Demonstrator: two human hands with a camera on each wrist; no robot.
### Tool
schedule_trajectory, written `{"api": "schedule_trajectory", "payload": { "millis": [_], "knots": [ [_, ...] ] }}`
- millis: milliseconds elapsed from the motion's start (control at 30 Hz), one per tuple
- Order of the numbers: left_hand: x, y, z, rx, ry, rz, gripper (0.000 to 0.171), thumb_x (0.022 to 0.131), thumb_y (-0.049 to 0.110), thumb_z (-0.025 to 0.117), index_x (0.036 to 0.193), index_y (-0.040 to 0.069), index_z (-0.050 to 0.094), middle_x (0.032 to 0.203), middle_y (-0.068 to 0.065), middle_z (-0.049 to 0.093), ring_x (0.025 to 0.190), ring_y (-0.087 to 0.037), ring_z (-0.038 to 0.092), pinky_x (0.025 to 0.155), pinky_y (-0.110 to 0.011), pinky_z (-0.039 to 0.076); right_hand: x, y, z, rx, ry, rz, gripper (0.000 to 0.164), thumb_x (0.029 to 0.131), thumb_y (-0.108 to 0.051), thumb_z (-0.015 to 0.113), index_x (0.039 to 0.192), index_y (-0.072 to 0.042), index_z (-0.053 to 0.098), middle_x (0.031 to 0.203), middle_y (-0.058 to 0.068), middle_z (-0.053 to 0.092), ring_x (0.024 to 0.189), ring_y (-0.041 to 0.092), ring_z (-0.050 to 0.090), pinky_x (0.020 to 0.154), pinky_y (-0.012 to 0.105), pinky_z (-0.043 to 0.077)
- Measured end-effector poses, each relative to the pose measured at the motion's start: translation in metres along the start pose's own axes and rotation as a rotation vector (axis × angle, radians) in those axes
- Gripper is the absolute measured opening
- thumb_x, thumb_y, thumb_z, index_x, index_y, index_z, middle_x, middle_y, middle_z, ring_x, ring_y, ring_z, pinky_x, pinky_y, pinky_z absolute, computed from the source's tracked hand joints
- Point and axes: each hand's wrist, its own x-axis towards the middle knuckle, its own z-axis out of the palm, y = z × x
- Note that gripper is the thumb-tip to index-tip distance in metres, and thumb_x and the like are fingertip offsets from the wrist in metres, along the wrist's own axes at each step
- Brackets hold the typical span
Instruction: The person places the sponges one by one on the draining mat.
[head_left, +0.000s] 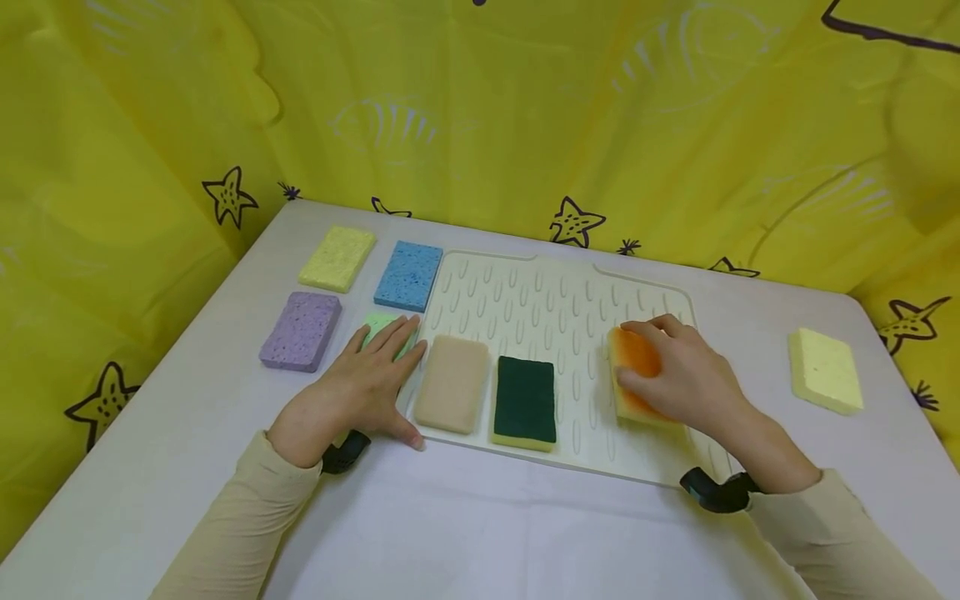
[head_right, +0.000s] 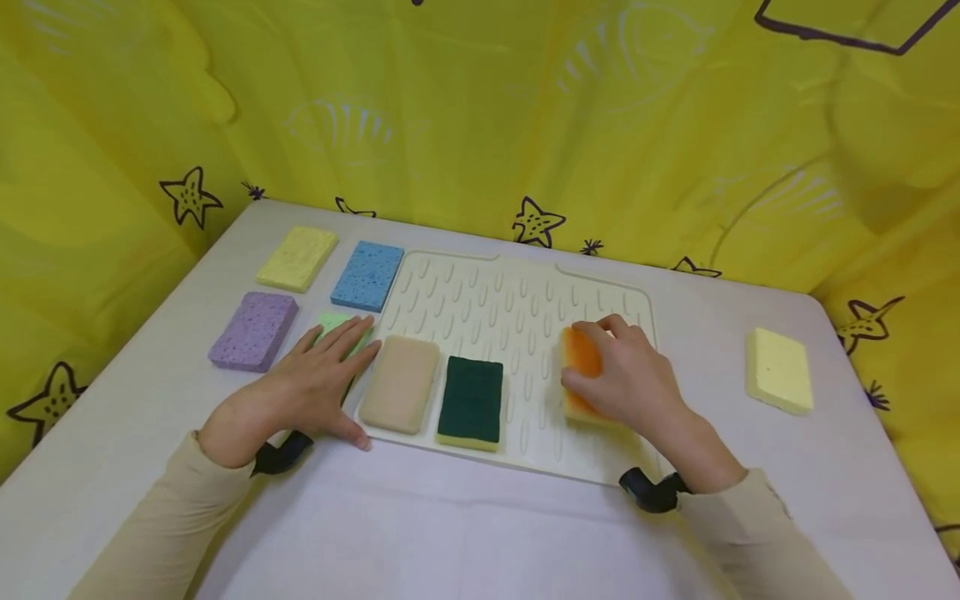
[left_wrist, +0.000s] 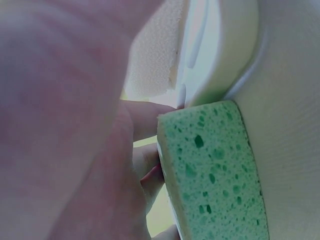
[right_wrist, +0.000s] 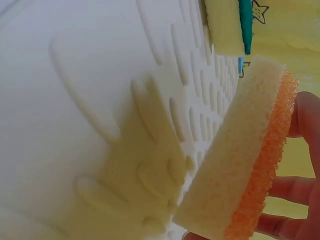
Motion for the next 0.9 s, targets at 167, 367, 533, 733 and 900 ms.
{"api": "schedule_trajectory", "payload": {
  "millis": [167, 367, 533, 733, 900],
  "knots": [
    [0.0, 0.0, 0.0, -0.004, 0.005, -0.001, 0.128, 0.059, 0.075, 0.079, 0.156, 0.007, 0.03, 0.168, -0.015, 0.003, 0.155, -0.035, 0.007, 0.121, -0.064, 0.009, -0.002, -0.007, 0.003, 0.0, -0.007, -0.004, 0.053, 0.088, -0.031, 0.061, 0.137, -0.011, 0.056, 0.131, 0.021, 0.052, 0.111, 0.041, 0.053, 0.076, 0.063, 0.052],
    [0.0, 0.001, 0.0, -0.004, 0.016, 0.003, 0.128, 0.058, 0.074, 0.079, 0.156, 0.007, 0.03, 0.168, -0.015, 0.004, 0.155, -0.035, 0.007, 0.121, -0.064, 0.009, -0.004, -0.014, 0.005, 0.012, -0.012, -0.009, 0.052, 0.088, -0.032, 0.062, 0.136, -0.012, 0.057, 0.131, 0.021, 0.054, 0.11, 0.04, 0.054, 0.076, 0.062, 0.053],
    [0.0, 0.001, 0.0, -0.006, -0.002, -0.006, 0.128, 0.059, 0.075, 0.078, 0.156, 0.008, 0.029, 0.168, -0.014, 0.002, 0.155, -0.035, 0.005, 0.121, -0.064, 0.008, -0.003, -0.022, 0.009, 0.011, -0.023, -0.015, 0.052, 0.087, -0.033, 0.062, 0.135, -0.014, 0.058, 0.131, 0.019, 0.055, 0.111, 0.039, 0.055, 0.076, 0.06, 0.053],
    [0.0, 0.0, 0.0, -0.007, 0.007, -0.003, 0.128, 0.059, 0.074, 0.079, 0.156, 0.008, 0.03, 0.168, -0.014, 0.003, 0.155, -0.035, 0.006, 0.121, -0.064, 0.008, -0.004, -0.03, 0.013, 0.003, -0.041, -0.027, 0.051, 0.087, -0.032, 0.061, 0.134, -0.013, 0.059, 0.128, 0.018, 0.056, 0.107, 0.036, 0.056, 0.072, 0.056, 0.054],
    [0.0, 0.001, 0.0, -0.009, -0.001, -0.005, 0.128, 0.059, 0.074, 0.079, 0.156, 0.007, 0.029, 0.168, -0.014, 0.003, 0.155, -0.035, 0.005, 0.121, -0.064, 0.008, -0.005, -0.035, 0.015, 0.0, -0.056, -0.027, 0.05, 0.086, -0.033, 0.062, 0.132, -0.014, 0.06, 0.127, 0.017, 0.057, 0.106, 0.036, 0.058, 0.073, 0.057, 0.054]
  ]
}}
